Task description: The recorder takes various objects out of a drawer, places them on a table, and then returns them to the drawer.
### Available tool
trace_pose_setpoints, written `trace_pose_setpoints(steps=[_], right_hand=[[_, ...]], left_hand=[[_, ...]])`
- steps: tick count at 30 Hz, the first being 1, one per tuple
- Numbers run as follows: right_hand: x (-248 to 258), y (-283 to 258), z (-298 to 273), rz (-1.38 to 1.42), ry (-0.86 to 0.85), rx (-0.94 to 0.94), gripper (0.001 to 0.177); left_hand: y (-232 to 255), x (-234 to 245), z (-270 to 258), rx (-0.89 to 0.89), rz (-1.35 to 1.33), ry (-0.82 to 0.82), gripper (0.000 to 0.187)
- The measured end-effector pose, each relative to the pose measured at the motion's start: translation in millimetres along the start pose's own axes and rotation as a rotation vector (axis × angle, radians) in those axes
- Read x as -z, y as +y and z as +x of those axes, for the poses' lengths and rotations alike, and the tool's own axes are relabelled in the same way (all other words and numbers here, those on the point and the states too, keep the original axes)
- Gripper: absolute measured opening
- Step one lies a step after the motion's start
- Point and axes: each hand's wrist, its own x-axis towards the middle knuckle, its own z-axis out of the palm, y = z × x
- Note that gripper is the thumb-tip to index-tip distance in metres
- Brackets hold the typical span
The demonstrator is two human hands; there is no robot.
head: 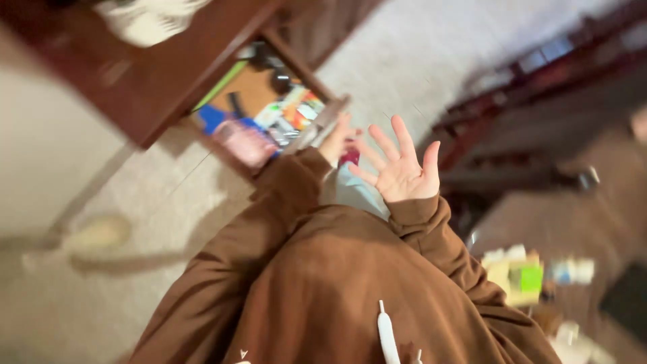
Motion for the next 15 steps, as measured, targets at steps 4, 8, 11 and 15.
trace_pose_setpoints(steps=[4, 8, 11, 15], right_hand=[[15.9, -14.9, -84.4, -0.017, -0.008, 0.26, 0.076], [17.9, -24.6, -176.0, -0.294, 0.113, 0.452, 0.071], [25.8, -21.7, -246.6, -0.507, 0.238, 0.55, 0.064], [38.7, -24.7, -332.7, -0.785, 0.589, 0.631, 0.056]], left_hand=[[15.9, -38.1, -38.2, 0.171, 0.245, -0.347, 0.086], [1.9, -82.8, -58.0, 0.091, 0.427, -0.481, 0.064], [-5.7, -125.7, -66.2, 0.088, 0.58, -0.552, 0.066], [-45.1, -168.5, -50.8, 0.175, 0.85, -0.521, 0.06]])
